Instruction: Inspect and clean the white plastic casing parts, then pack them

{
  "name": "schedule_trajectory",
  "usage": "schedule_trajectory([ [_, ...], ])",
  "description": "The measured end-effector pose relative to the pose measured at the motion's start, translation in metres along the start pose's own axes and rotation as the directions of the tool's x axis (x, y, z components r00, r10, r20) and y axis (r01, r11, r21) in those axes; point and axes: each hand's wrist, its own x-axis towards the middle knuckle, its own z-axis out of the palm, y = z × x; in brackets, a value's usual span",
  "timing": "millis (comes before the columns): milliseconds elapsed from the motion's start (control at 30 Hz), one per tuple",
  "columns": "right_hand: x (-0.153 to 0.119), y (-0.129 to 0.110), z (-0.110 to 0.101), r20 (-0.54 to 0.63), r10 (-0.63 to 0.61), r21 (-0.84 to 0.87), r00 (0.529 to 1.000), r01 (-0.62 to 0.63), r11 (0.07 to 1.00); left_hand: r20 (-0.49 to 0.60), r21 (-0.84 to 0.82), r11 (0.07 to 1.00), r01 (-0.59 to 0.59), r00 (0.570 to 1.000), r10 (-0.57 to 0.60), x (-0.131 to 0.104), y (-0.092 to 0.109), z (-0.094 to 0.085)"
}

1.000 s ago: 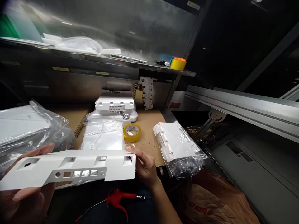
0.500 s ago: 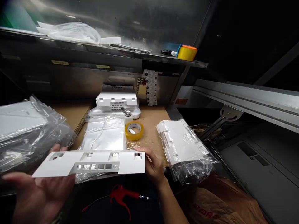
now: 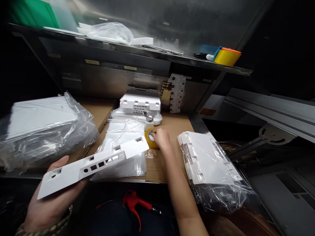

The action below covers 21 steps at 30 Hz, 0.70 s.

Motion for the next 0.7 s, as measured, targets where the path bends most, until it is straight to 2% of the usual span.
schedule_trajectory([
  [100,0.025,-0.011,0.014,0.066,0.086,-0.156,0.994,-0.075,0.985,0.009,0.003,0.997,-0.075,0.997,0.075,-0.002,-0.001,0.004],
  [200,0.028,-0.017,0.023,0.082,0.119,-0.241,0.99,-0.096,0.966,0.089,-0.045,0.996,-0.08,0.992,0.084,-0.001,0.0,0.001],
  [333,0.022,-0.012,0.023,0.088,0.12,-0.257,0.989,-0.094,0.962,0.101,-0.016,0.993,-0.113,0.988,0.114,0.0,-0.001,0.0],
  [433,0.015,-0.004,0.02,0.054,0.087,-0.203,0.995,-0.074,0.976,0.113,0.035,0.991,-0.132,0.986,0.127,0.0,-0.002,0.002],
  [533,0.007,0.003,0.015,-0.037,0.018,-0.102,0.999,-0.021,0.995,0.049,0.052,0.99,-0.128,0.991,0.125,-0.001,-0.003,0.004],
  [633,0.003,0.005,0.008,-0.14,-0.041,-0.045,0.989,0.035,0.998,-0.108,0.097,0.991,-0.092,0.989,0.102,0.0,-0.002,0.001],
  [700,0.01,0.003,0.001,-0.2,-0.065,-0.061,0.978,0.054,0.997,-0.197,0.112,0.987,-0.114,0.971,0.135,0.0,-0.001,-0.004],
])
